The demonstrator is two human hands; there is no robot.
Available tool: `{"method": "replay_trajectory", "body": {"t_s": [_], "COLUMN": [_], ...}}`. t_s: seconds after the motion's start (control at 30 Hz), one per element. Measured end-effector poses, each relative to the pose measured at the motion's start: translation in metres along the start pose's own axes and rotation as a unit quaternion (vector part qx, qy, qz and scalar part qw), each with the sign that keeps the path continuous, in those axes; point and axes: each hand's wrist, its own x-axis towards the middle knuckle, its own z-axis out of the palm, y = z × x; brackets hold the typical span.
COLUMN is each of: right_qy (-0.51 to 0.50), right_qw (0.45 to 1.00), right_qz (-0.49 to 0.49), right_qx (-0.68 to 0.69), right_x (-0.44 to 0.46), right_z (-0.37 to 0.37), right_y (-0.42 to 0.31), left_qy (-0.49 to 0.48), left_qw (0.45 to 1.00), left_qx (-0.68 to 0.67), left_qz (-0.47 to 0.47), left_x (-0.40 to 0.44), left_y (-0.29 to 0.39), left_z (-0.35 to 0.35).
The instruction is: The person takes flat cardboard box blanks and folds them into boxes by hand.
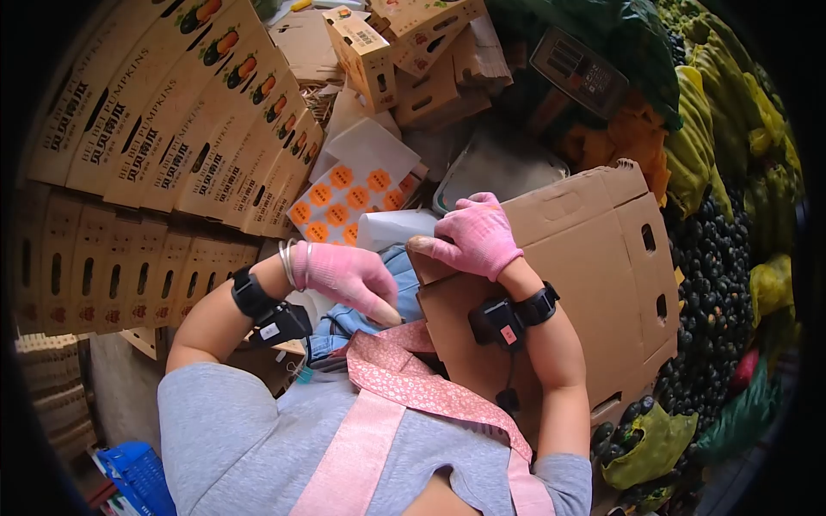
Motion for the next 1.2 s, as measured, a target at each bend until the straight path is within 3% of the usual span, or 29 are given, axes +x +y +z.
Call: {"method": "replay_trajectory", "body": {"t_s": [0.03, 0.13, 0.27, 0.37, 0.57, 0.7, 0.83, 0.93, 0.97, 1.07, 1.1, 1.2], "right_qy": [0.021, 0.106, 0.088, 0.104, 0.135, 0.126, 0.133, 0.134, 0.134, 0.146, 0.13, 0.121], "right_qw": [0.999, 0.98, 0.978, 0.967, 0.949, 0.954, 0.955, 0.95, 0.947, 0.946, 0.948, 0.945], "right_qz": [-0.002, -0.022, 0.013, 0.028, 0.022, 0.008, -0.003, -0.006, -0.006, -0.016, -0.009, -0.001], "right_qx": [0.03, 0.167, 0.19, 0.231, 0.284, 0.273, 0.264, 0.283, 0.291, 0.289, 0.289, 0.303], "right_x": [0.0, -0.001, 0.002, 0.002, 0.003, 0.004, 0.003, 0.003, 0.002, 0.002, 0.001, 0.002], "right_z": [-0.004, -0.01, -0.019, -0.016, -0.018, -0.017, -0.016, -0.014, -0.015, -0.014, -0.014, -0.015], "right_y": [-0.001, 0.002, 0.001, 0.009, 0.015, 0.017, 0.02, 0.02, 0.019, 0.019, 0.019, 0.021], "left_qy": [0.045, 0.186, 0.114, 0.165, 0.279, 0.28, 0.273, 0.244, 0.192, 0.327, 0.322, 0.304], "left_qw": [0.999, 0.952, 0.914, 0.949, 0.943, 0.9, 0.87, 0.912, 0.933, 0.871, 0.874, 0.927], "left_qx": [0.007, -0.226, -0.301, -0.191, 0.007, 0.172, 0.255, 0.192, 0.218, 0.214, 0.233, 0.187], "left_qz": [-0.015, 0.089, 0.247, 0.19, 0.18, 0.285, 0.322, 0.268, 0.211, 0.298, 0.281, 0.119], "left_x": [-0.002, 0.018, 0.047, 0.065, 0.096, 0.09, 0.091, 0.108, 0.109, 0.107, 0.106, 0.063], "left_y": [-0.015, -0.057, -0.023, -0.009, -0.006, -0.006, -0.012, -0.055, -0.059, -0.048, -0.056, -0.045], "left_z": [0.002, 0.032, 0.038, 0.033, 0.029, 0.022, 0.005, -0.021, -0.025, -0.001, -0.002, 0.012]}}
